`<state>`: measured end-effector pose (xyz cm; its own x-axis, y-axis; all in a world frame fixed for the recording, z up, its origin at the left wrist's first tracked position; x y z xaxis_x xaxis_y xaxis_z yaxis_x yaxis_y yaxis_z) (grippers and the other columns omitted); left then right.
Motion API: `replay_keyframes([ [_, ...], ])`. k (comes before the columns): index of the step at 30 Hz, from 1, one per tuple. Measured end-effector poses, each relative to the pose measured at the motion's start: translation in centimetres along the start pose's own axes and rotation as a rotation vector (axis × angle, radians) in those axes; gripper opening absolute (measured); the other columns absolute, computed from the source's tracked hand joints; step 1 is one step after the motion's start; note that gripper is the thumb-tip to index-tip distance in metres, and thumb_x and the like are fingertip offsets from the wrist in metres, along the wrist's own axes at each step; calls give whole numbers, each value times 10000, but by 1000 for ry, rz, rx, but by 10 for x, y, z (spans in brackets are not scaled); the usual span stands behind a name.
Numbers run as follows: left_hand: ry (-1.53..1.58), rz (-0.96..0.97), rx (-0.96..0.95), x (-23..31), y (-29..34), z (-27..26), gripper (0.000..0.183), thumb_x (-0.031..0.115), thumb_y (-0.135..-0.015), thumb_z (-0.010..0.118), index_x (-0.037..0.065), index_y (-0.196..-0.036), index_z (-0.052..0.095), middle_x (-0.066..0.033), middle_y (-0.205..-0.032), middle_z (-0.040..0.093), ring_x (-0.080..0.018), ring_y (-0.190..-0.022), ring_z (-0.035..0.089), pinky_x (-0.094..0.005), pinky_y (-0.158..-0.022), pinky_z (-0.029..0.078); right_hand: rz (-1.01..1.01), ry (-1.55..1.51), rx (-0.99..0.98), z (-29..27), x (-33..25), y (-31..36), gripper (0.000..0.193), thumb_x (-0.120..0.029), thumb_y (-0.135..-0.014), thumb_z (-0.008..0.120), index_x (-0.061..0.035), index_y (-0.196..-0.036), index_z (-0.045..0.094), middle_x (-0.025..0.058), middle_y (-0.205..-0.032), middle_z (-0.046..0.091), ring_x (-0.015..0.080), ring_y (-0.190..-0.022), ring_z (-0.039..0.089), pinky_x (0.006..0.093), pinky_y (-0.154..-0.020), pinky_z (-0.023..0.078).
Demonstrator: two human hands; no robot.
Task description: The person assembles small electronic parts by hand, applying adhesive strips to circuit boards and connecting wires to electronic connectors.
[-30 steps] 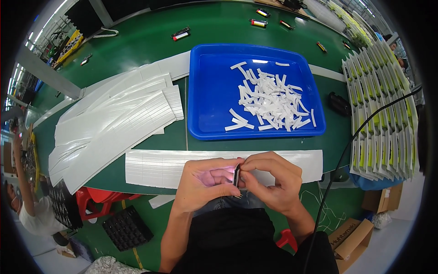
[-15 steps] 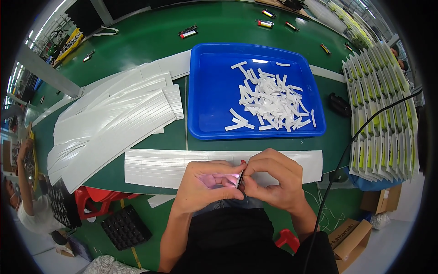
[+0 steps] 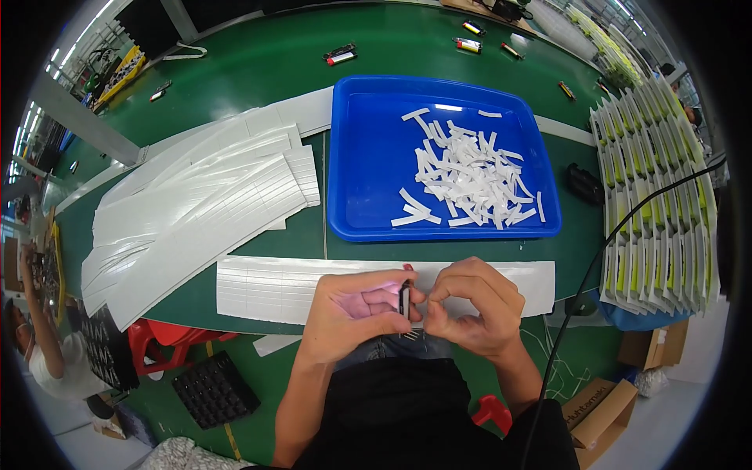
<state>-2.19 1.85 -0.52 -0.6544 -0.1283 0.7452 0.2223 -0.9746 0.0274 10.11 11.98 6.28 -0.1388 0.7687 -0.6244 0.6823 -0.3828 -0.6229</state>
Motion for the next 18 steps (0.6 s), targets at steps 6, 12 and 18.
replay_keyframes([
  [6, -132, 71, -9, 1, 0, 4, 496, -188, -748, 690, -76, -1223, 602, -219, -1182, 627, -227, -968, 665, -311, -808, 578, -6, -36, 6, 0, -4, -7, 257, 66, -623, 782, 4, -852, 681, 102, -832, 664, 240, -722, 649, 299, -625, 526],
  [12, -171, 83, -20, 2, 0, 6, 474, -193, -747, 687, -69, -1200, 622, -212, -1192, 621, -215, -948, 660, -298, -811, 575, 16, -57, 7, 3, -4, -4, 258, 68, -616, 786, 1, -843, 682, 106, -835, 662, 246, -723, 650, 298, -631, 529],
  [18, -168, 86, -37, 2, 0, 7, 481, -198, -744, 684, -67, -1203, 622, -209, -1181, 623, -214, -947, 659, -297, -811, 576, -9, -39, 26, 3, -3, -1, 253, 70, -620, 786, 0, -838, 679, 110, -836, 661, 244, -721, 650, 296, -622, 530],
])
Point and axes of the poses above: each hand's wrist, its own y-axis away from the middle knuckle, its own z-axis out of the palm, x = y × z, the point moved 5 cm from there along -y, towards the middle knuckle
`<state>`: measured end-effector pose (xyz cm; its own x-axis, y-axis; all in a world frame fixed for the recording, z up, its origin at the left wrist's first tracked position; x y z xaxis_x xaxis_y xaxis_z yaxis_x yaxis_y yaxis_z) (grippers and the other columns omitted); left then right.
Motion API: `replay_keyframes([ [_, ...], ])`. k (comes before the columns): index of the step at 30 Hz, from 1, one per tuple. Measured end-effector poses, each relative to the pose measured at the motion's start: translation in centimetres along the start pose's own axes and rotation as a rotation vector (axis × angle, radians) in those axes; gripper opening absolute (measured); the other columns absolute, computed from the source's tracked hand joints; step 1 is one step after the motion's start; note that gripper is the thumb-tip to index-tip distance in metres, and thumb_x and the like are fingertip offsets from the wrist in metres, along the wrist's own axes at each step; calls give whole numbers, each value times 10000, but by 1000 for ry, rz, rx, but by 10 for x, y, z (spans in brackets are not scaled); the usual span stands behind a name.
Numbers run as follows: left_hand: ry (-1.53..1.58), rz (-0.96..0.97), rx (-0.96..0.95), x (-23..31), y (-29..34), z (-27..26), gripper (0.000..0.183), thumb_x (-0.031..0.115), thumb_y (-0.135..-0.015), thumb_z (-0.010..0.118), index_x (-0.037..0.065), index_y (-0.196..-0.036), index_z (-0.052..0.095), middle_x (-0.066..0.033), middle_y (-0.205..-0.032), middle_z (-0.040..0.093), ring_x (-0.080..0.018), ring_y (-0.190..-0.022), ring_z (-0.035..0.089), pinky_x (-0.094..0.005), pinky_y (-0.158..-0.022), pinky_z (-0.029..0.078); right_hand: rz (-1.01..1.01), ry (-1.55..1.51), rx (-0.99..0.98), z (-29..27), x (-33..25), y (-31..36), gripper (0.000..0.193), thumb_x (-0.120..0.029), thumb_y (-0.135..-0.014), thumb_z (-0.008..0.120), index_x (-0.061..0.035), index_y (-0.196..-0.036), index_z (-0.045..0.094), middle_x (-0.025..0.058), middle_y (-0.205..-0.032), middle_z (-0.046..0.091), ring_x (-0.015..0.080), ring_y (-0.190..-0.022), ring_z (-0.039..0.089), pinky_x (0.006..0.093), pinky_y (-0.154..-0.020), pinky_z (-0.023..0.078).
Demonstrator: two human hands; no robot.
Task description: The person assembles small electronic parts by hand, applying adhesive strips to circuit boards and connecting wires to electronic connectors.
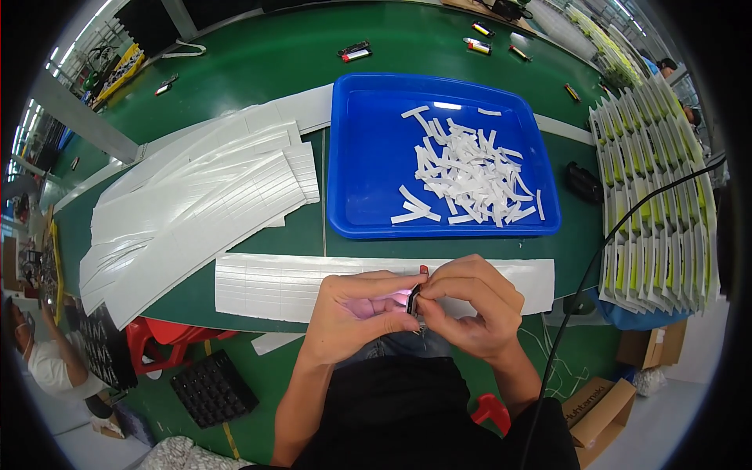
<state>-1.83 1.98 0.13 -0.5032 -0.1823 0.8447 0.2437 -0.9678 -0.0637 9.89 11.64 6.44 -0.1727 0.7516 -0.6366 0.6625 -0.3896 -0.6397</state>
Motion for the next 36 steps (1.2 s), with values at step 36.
replay_keyframes([
  [36, 12, -29, -1, -1, 1, 1, 510, -198, -714, 715, -52, -1195, 634, -186, -1135, 635, -191, -939, 634, -295, -775, 581, 10, -19, -56, -3, 0, -4, 244, 71, -620, 775, -10, -819, 659, 91, -798, 657, 237, -707, 651, 298, -619, 530],
])
Point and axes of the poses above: each hand's wrist, its own y-axis away from the middle knuckle, its own z-axis out of the palm, x = y × z, the point moved 5 cm from there along -y, towards the middle knuckle
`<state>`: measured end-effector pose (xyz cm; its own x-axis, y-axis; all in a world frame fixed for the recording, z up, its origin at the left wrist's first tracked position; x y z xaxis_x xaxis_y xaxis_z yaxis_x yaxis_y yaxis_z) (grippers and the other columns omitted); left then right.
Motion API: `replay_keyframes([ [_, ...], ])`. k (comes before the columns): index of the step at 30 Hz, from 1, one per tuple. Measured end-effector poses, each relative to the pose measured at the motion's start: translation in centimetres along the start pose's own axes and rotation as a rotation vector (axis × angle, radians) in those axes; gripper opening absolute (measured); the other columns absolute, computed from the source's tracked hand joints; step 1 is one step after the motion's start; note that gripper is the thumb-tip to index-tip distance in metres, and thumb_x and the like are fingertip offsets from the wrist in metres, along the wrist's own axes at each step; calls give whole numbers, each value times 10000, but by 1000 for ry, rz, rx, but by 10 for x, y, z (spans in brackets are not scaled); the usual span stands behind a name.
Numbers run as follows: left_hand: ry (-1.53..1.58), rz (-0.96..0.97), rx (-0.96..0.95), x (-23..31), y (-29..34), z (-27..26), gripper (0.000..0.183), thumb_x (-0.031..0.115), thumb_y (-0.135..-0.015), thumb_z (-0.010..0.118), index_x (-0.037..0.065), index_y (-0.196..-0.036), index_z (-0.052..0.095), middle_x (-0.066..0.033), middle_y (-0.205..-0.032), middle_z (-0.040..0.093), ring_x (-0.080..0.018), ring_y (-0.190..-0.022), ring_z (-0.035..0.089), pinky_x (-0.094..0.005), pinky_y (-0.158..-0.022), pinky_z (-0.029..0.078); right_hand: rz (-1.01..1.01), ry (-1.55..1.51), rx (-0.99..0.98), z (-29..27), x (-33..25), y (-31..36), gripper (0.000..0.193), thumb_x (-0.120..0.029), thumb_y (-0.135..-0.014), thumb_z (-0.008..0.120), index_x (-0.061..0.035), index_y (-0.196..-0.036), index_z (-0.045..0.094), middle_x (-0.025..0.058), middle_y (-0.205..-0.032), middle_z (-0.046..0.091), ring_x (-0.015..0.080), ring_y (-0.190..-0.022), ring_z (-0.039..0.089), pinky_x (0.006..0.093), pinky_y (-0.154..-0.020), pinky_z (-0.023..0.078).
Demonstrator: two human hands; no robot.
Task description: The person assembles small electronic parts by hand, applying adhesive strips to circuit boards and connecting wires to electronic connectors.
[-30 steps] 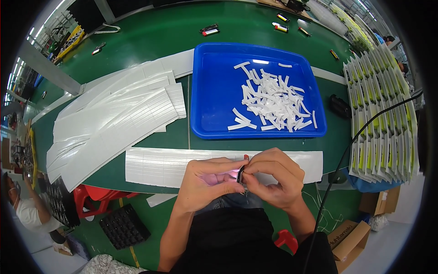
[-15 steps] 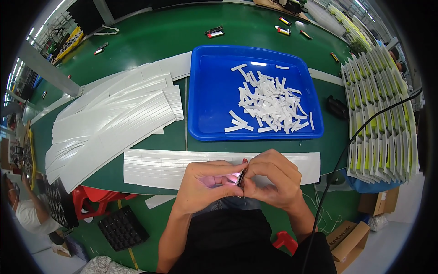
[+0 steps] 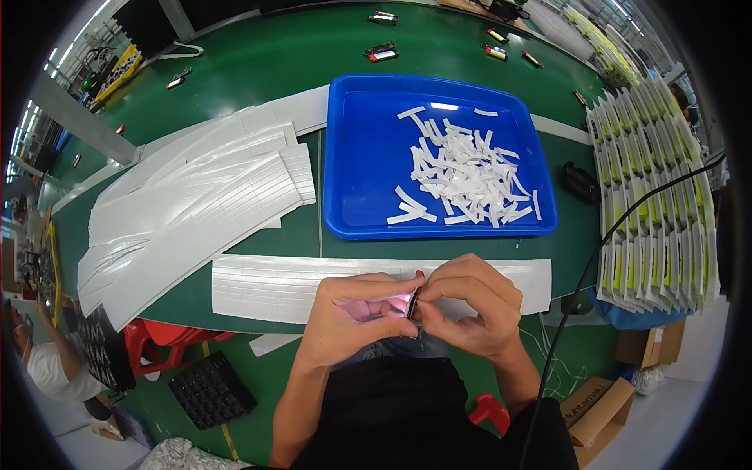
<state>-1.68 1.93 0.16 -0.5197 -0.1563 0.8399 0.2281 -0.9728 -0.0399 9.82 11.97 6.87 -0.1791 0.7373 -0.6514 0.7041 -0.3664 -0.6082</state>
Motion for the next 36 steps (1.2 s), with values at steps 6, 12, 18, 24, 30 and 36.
replay_keyframes([
  [6, 7, 1, 9, -1, -1, 1, 500, -191, -716, 720, -54, -1190, 637, -186, -1110, 639, -189, -920, 637, -286, -760, 577, 2, 4, 14, 0, 2, 2, 246, 63, -613, 776, -10, -817, 660, 93, -796, 655, 239, -703, 651, 301, -614, 528],
  [12, -20, -6, -6, 3, 0, 3, 473, -181, -722, 723, -62, -1173, 644, -172, -1039, 645, -189, -882, 647, -278, -739, 574, -50, 48, -18, -1, -1, -1, 240, 58, -620, 770, -13, -807, 638, 87, -792, 649, 245, -692, 642, 306, -605, 524],
  [18, -9, -14, 3, 0, 0, 3, 464, -182, -730, 715, -66, -1173, 641, -180, -1040, 643, -199, -871, 661, -286, -739, 580, -98, 97, 9, 1, -1, 0, 240, 54, -633, 769, -11, -814, 626, 82, -793, 640, 245, -684, 636, 305, -596, 520],
  [24, 17, -13, 12, -2, -2, 2, 496, -180, -732, 712, -70, -1205, 616, -208, -1101, 647, -223, -908, 679, -299, -764, 590, -93, 85, 38, 1, 1, 1, 226, 58, -636, 766, -4, -799, 622, 88, -784, 633, 244, -671, 626, 301, -590, 514],
  [30, 41, -31, 78, -3, 0, -3, 519, -167, -736, 718, -77, -1231, 592, -195, -1073, 669, -206, -902, 683, -290, -771, 587, -94, 88, 76, -4, 1, 5, 161, 6, -684, 761, 2, -771, 625, 93, -727, 624, 215, -646, 616, 285, -572, 480],
  [36, -149, 121, 203, -2, -3, 7, 514, -116, -740, 753, -56, -1223, 587, -156, -1043, 679, -167, -889, 675, -264, -767, 560, 92, 225, 209, -44, 30, -7, 137, 50, -691, 711, 6, -795, 633, 91, -758, 643, 184, -679, 610, 280, -615, 473],
])
Point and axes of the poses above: each hand's wrist, its own y-axis away from the middle knuckle, its own z-axis out of the palm, x = y × z, the point moved 5 cm from there along -y, towards the middle knuckle
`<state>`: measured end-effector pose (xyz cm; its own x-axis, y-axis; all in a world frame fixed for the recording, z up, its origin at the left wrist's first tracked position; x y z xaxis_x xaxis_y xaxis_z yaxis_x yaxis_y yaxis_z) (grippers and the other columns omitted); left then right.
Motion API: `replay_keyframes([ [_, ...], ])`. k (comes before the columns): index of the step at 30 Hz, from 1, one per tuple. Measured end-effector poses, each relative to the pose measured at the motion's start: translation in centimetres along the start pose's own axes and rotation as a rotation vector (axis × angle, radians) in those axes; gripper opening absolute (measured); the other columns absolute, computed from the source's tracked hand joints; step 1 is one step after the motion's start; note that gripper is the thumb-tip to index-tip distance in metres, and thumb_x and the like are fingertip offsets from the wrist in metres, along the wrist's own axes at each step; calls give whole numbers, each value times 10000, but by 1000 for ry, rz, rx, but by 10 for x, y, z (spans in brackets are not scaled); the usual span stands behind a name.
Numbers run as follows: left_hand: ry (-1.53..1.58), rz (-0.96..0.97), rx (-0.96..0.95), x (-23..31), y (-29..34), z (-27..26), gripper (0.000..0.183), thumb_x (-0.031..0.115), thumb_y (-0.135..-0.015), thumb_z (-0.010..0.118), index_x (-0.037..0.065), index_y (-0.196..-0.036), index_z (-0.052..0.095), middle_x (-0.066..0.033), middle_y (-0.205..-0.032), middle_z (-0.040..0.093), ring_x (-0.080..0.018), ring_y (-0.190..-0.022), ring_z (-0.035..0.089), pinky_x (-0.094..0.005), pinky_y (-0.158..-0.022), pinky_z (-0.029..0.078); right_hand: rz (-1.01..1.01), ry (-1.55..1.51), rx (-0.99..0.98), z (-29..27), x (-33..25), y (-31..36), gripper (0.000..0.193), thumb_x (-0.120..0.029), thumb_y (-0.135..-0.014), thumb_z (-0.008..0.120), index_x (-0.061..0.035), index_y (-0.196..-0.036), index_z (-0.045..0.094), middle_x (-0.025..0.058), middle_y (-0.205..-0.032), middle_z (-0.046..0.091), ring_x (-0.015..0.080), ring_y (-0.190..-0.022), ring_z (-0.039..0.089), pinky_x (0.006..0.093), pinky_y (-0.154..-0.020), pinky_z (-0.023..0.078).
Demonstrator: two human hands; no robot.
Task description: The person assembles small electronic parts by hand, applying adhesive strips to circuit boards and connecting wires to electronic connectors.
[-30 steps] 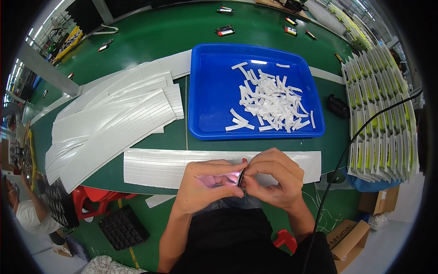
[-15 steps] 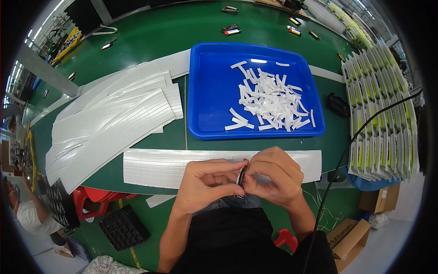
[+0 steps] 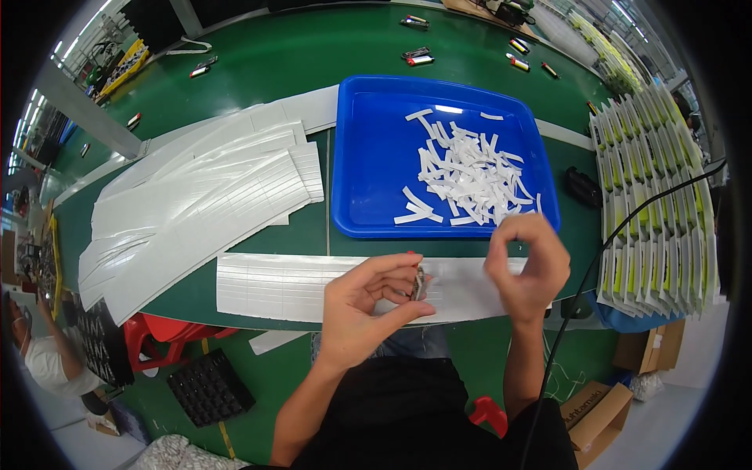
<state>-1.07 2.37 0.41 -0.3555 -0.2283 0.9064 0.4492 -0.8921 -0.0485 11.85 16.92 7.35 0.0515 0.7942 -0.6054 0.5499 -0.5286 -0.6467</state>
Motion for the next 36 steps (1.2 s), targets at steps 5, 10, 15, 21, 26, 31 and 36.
replay_keyframes([
  [5, -220, 91, 70, -2, 5, 2, 458, -45, -745, 791, -23, -1166, 612, -109, -1006, 684, -134, -900, 657, -254, -755, 543, 205, 173, -13, -5, 25, -19, 99, 36, -759, 682, 0, -848, 657, 82, -818, 675, 172, -727, 629, 266, -641, 475],
  [10, -191, 78, 80, -5, 4, 1, 455, -41, -745, 792, -19, -1162, 611, -112, -1008, 684, -138, -897, 661, -251, -752, 544, 159, -145, -509, 25, -10, 6, 163, -13, -772, 727, -24, -931, 694, 80, -872, 689, 197, -780, 654, 285, -683, 504],
  [15, -174, 59, 62, -3, 4, 2, 441, -43, -755, 784, -22, -1159, 609, -119, -1026, 684, -144, -902, 667, -249, -752, 547, -149, -53, -483, 30, -20, 9, 211, -39, -711, 776, -37, -900, 682, 64, -846, 677, 240, -764, 647, 317, -664, 507],
  [21, -65, 8, 83, 2, 1, -3, 437, -75, -795, 730, -44, -1198, 564, -146, -1066, 677, -157, -934, 672, -261, -776, 551, -217, 57, -440, 18, -22, 3, 191, -32, -690, 780, -42, -852, 677, 61, -839, 679, 237, -727, 640, 332, -636, 490],
  [26, 234, -35, 72, 0, 2, -15, 452, -10, -832, 714, -46, -1235, 512, -182, -1068, 667, -252, -924, 689, -342, -820, 553, 157, 279, -295, -4, 18, -18, 149, -59, -774, 736, -11, -907, 687, 104, -833, 675, 268, -729, 637, 345, -644, 487],
  [31, 376, -100, 2, -3, 1, -20, 462, 55, -866, 702, -24, -1273, 497, -173, -1116, 655, -269, -966, 681, -378, -885, 533, 210, 503, -73, -9, 43, -27, 150, -106, -862, 679, 14, -949, 700, 132, -805, 686, 279, -672, 628, 328, -627, 483],
  [36, 478, -102, -52, -5, 4, -24, 406, 47, -885, 677, -15, -1254, 517, -173, -1124, 653, -270, -991, 674, -381, -901, 526, 285, 228, -231, -3, 15, -10, 191, -87, -926, 589, 8, -1057, 691, 123, -887, 708, 154, -687, 631, 283, -555, 472],
])
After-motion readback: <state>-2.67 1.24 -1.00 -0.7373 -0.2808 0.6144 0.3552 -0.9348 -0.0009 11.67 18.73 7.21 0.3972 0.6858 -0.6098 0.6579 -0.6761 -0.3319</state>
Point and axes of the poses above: each hand's wrist, its own y-axis away from the middle knuckle, its own z-axis out of the palm, x = y × z, the point moved 5 cm from there along -y, towards the middle knuckle
